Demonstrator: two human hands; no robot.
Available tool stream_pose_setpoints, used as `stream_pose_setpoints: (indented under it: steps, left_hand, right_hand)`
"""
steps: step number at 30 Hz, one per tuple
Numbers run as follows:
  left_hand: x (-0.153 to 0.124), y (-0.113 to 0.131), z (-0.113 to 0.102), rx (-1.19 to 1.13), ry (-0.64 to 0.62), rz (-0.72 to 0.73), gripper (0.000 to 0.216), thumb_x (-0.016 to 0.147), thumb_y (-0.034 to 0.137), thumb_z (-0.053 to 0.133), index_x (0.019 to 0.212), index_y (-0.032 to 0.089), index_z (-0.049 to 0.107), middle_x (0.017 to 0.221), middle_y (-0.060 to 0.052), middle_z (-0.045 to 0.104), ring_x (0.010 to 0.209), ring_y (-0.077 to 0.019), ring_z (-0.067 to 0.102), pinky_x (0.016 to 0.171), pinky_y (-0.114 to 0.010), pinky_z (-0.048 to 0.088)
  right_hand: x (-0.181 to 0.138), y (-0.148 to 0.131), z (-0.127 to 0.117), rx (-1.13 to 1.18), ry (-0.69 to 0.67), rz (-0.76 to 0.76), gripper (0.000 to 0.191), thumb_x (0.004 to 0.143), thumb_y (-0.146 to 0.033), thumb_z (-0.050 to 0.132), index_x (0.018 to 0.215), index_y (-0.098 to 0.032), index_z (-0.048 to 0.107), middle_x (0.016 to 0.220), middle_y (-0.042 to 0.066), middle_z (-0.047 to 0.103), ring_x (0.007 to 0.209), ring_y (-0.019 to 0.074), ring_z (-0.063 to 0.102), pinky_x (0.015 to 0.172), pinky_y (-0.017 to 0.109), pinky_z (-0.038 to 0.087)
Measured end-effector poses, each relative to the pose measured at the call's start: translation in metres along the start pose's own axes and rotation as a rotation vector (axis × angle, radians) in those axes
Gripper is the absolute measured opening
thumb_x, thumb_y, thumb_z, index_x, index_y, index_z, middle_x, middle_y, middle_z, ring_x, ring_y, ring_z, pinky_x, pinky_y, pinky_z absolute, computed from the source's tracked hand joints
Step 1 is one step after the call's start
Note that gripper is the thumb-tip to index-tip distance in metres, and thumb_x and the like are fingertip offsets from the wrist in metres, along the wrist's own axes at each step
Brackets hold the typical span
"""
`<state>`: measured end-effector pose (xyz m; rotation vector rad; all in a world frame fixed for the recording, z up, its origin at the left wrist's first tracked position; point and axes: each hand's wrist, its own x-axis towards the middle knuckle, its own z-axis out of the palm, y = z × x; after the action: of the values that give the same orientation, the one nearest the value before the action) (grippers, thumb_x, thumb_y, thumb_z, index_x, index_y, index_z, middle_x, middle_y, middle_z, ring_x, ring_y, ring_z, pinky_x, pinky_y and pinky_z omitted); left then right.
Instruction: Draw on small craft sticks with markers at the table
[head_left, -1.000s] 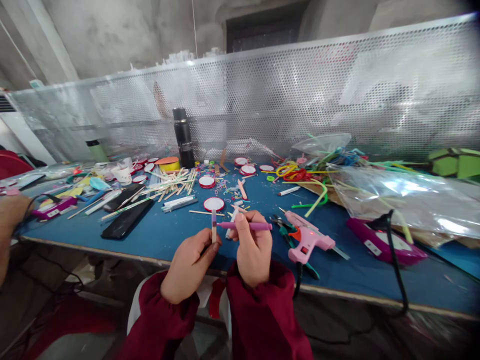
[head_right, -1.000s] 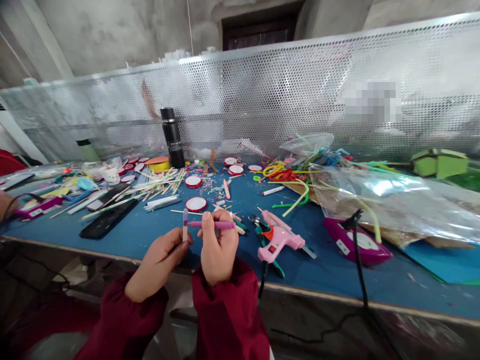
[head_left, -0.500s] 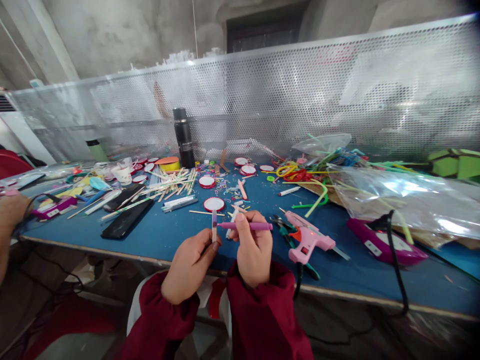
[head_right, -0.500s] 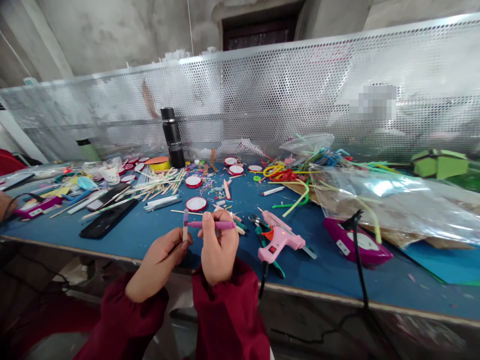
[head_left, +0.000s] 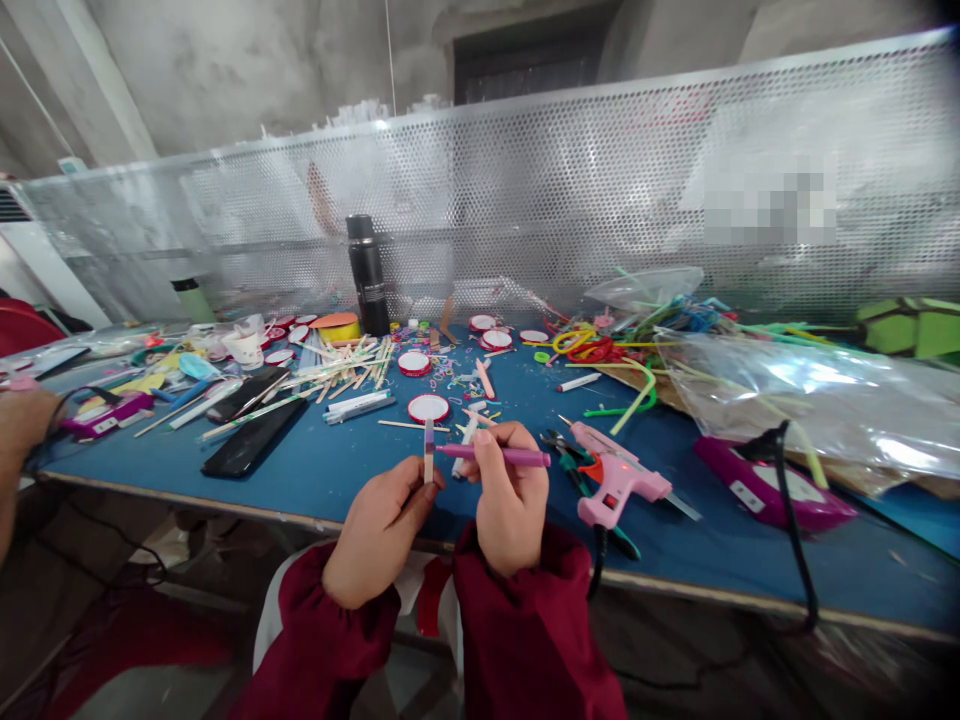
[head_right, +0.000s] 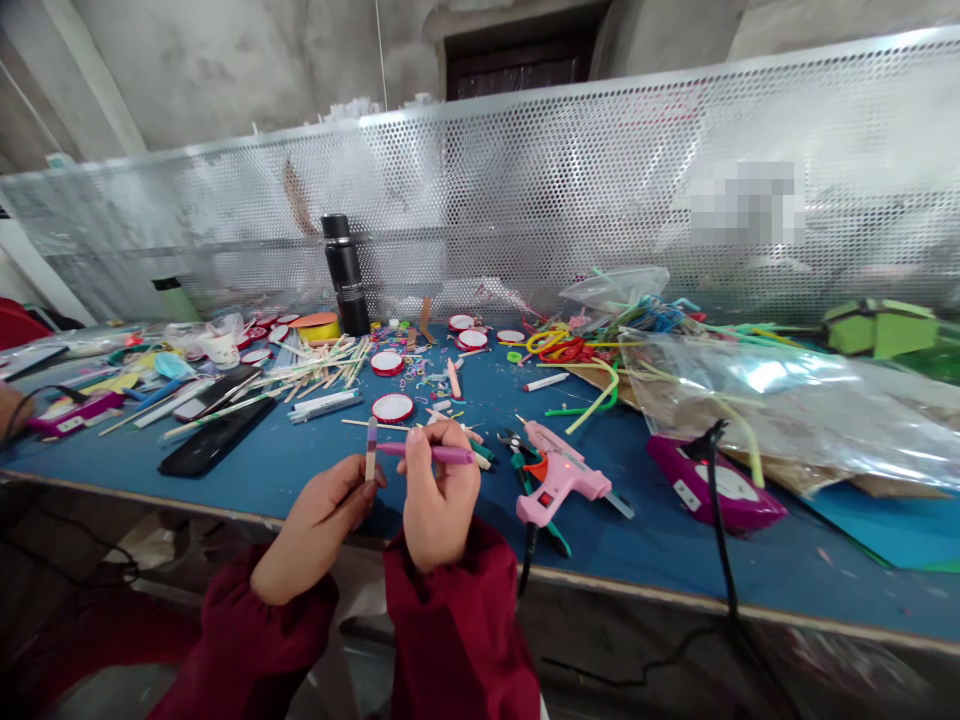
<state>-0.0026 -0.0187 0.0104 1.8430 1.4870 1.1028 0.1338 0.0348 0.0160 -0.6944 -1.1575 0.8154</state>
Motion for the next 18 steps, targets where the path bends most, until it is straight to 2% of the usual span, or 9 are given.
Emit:
stream_pose_setpoints:
  steps: [5,18]
  left_hand:
    - [-0.0017,0.0011,-0.0004,-0.008,-0.002,0.002,0.028,0.105,0.044,0.043,0.102,0.021,0.059,0.084,-0.001,0.062,0.075,-0.0158,0.052,0.064,-0.027,0.035]
    - [-0.0015,0.0041,-0.0012,0.018,0.006,0.003,0.027,0.105,0.041,0.044,0.099,0.020,0.060,0.087,-0.001,0.066,0.079,-0.0168,0.056,0.066,-0.027,0.036]
  right_hand:
    - [-0.0008,0.0009,-0.0004,0.009,0.002,-0.028,0.028,0.097,-0.039,0.058,0.075,-0.022,0.057,0.060,-0.003,0.059,0.059,0.0141,0.054,0.061,0.028,0.043]
    - [-0.0012,-0.0002,-0.0006,-0.036,-0.027,-0.015,0.030,0.098,-0.039,0.058,0.073,-0.022,0.056,0.062,-0.003,0.059,0.061,0.0144,0.055,0.064,0.029,0.044]
